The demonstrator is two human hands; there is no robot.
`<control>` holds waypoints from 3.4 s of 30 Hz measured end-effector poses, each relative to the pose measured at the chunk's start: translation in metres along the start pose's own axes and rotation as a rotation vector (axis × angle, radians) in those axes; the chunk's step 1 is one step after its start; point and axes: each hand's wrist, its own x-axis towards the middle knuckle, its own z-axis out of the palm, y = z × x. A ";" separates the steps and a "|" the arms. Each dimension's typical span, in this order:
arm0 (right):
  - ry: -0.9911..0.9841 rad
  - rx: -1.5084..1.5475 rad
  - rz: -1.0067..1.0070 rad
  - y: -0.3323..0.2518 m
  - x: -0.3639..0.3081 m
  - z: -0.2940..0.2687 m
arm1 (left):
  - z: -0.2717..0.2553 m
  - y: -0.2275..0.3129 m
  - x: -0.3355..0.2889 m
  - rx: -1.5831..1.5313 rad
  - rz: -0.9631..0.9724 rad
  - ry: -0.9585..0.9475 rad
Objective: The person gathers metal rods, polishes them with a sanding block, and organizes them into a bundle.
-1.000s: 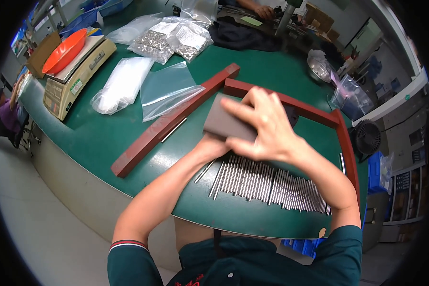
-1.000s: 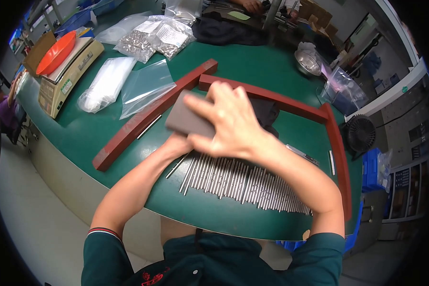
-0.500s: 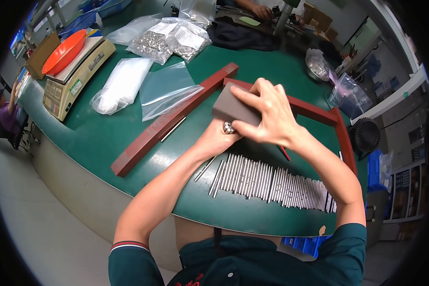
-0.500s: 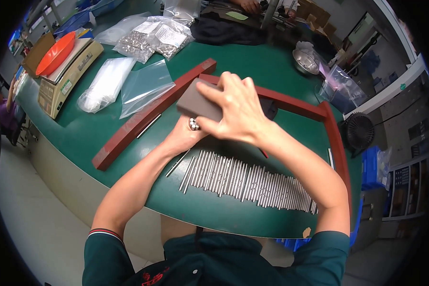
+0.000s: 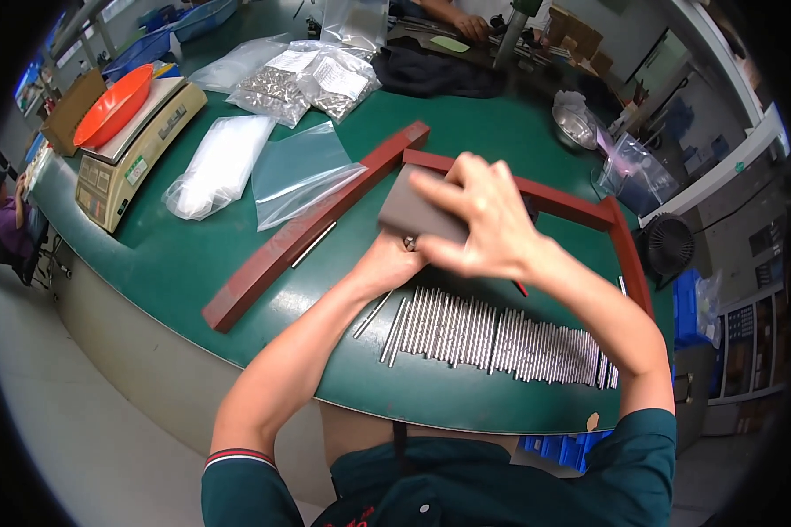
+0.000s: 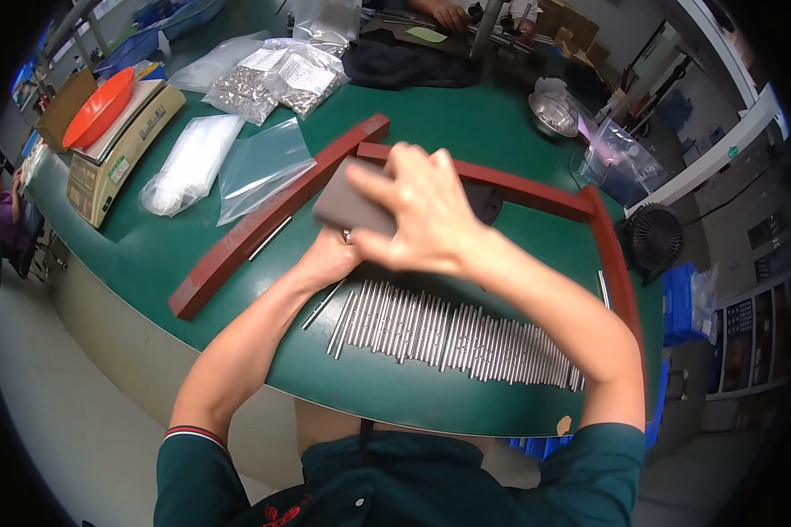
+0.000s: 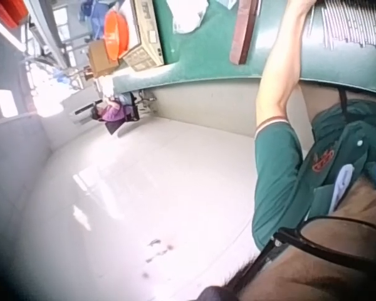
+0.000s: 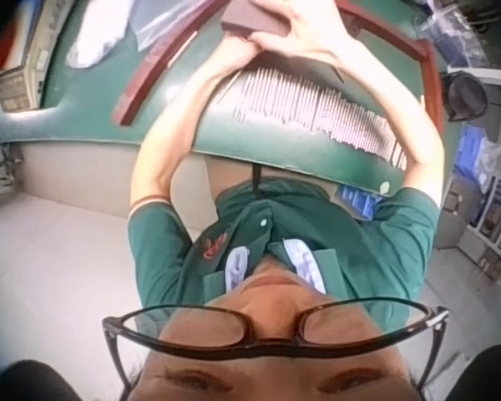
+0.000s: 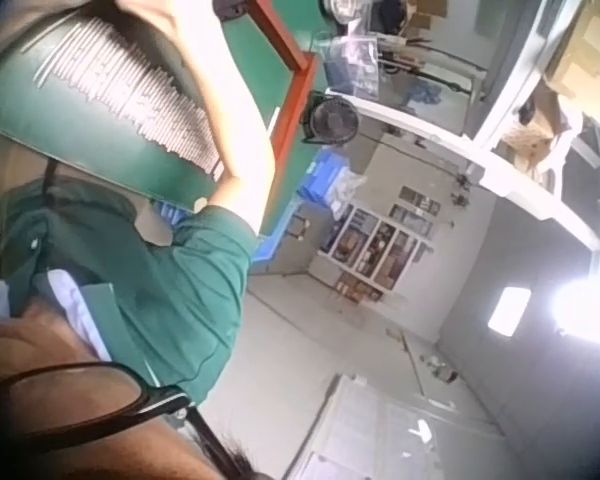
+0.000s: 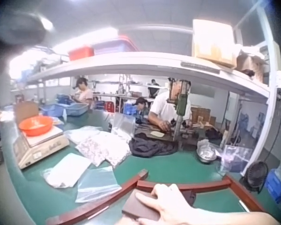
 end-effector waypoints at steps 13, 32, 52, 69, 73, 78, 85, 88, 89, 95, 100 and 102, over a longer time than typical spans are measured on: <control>-0.002 -0.036 0.059 0.008 0.000 0.000 | -0.006 0.004 0.002 -0.003 -0.072 -0.092; 0.245 -0.218 0.992 0.129 -0.191 -0.103 | -0.009 0.013 0.007 0.126 -0.139 -0.121; -0.004 -0.523 0.763 0.177 -0.202 -0.070 | -0.009 0.015 0.003 0.033 -0.142 -0.075; -0.032 0.746 0.175 0.011 -0.026 0.050 | -0.018 0.015 0.007 -0.014 -0.153 -0.309; -0.097 0.965 0.136 0.006 -0.021 0.058 | -0.017 0.011 0.007 -0.101 -0.180 -0.338; -0.219 1.047 0.097 0.011 -0.018 0.055 | -0.022 0.014 0.005 0.088 -0.208 -0.350; -0.236 1.064 0.070 0.008 -0.017 0.058 | -0.027 0.014 0.003 0.168 -0.277 -0.378; -0.247 1.046 0.078 0.008 -0.016 0.054 | -0.026 0.007 0.004 0.185 -0.123 -0.358; -0.245 1.046 0.079 0.007 -0.016 0.054 | -0.023 0.011 0.001 0.186 -0.108 -0.309; -0.148 1.138 0.200 0.003 -0.013 0.047 | -0.018 0.018 0.004 0.068 -0.049 -0.228; -0.153 1.204 0.167 0.012 -0.017 0.063 | -0.026 0.002 0.014 0.070 -0.259 -0.331; -0.073 1.033 0.119 0.007 -0.012 0.066 | -0.034 -0.008 0.008 0.192 -0.165 -0.271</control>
